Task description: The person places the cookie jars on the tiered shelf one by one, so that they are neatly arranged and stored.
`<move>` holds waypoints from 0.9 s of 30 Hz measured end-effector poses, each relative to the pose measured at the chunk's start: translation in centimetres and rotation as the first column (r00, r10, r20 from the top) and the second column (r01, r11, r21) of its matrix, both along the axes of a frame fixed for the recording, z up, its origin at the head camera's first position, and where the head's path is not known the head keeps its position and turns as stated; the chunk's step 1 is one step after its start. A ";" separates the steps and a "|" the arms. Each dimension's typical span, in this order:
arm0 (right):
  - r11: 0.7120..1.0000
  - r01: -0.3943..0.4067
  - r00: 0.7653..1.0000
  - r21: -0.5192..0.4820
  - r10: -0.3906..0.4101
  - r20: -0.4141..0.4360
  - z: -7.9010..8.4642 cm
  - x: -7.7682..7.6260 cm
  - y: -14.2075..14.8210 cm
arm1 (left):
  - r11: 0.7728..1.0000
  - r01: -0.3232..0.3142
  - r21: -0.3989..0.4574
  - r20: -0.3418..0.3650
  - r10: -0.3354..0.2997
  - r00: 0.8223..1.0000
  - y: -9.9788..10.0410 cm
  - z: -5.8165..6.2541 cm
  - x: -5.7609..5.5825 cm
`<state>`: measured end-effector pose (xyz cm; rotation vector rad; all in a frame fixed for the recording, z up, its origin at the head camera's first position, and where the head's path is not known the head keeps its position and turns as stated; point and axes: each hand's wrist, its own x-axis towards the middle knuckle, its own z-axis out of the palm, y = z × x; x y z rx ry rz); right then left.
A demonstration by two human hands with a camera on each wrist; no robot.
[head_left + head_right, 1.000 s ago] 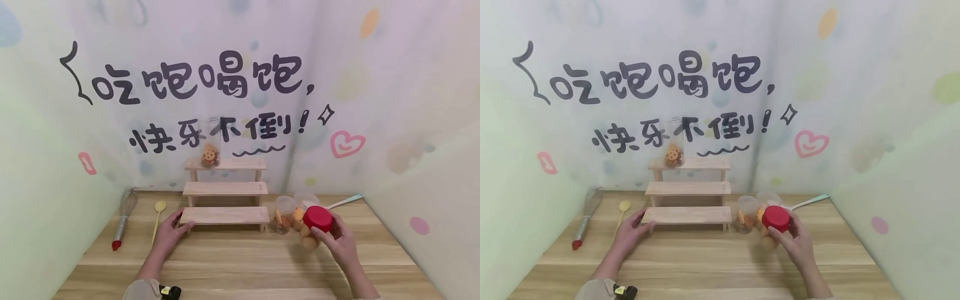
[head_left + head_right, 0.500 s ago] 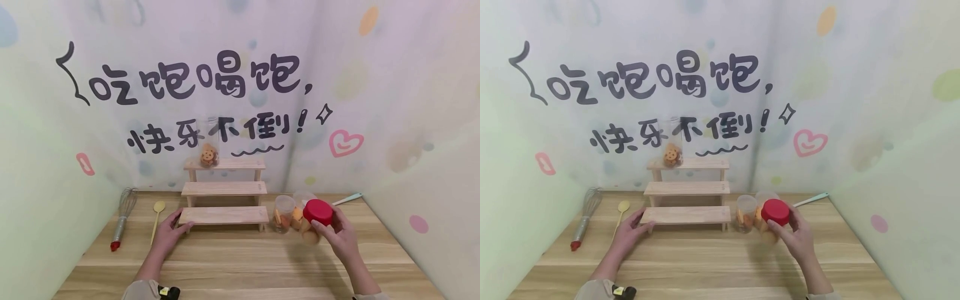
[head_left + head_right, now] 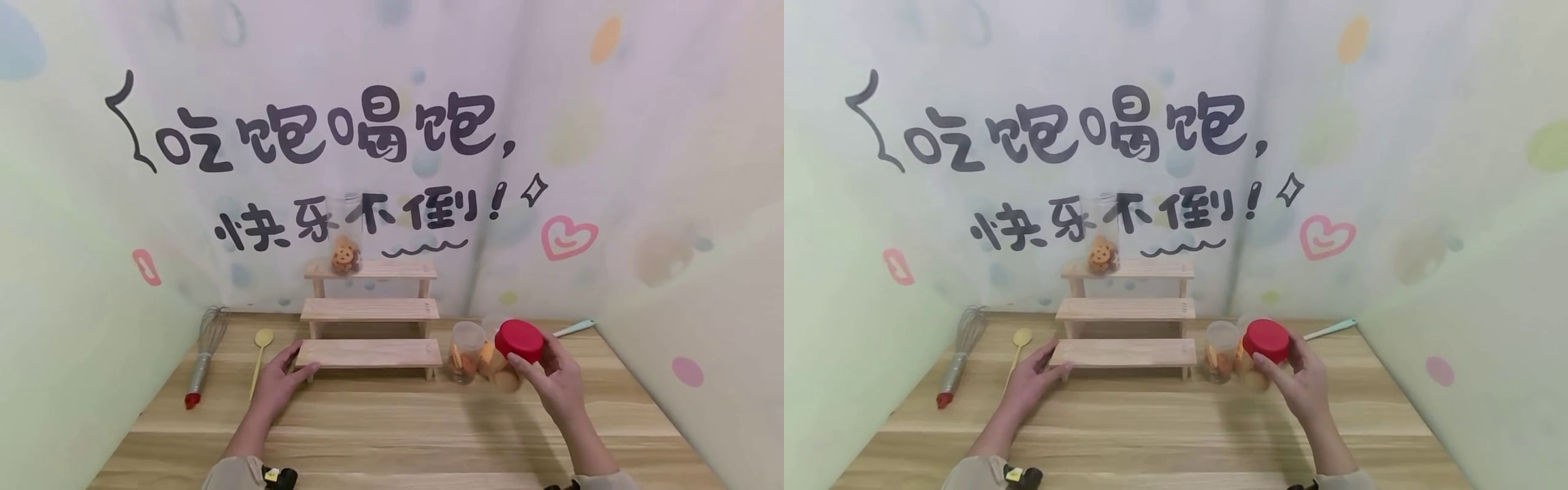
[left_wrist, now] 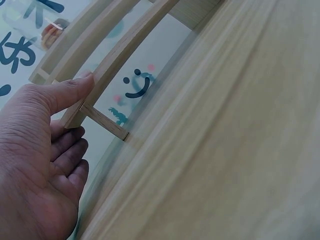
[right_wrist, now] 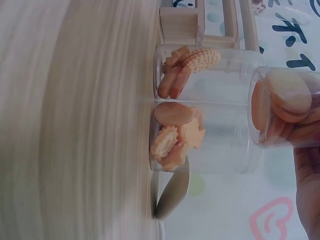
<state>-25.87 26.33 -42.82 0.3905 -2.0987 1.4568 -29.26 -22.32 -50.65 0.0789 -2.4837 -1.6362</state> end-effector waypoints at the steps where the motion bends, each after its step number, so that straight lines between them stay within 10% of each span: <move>1: 1.000 0.003 1.000 0.001 -0.003 -0.002 0.0 0.0 0.0 | 1.000 0.001 0.000 -0.001 -0.001 1.000 0.0 0.0 0.0; 27: 0.999 -0.045 0.999 -0.010 0.046 0.010 5.7 -4.5 -4.6 | 1.000 -0.009 0.016 -0.021 0.009 1.000 0.1 0.2 -0.1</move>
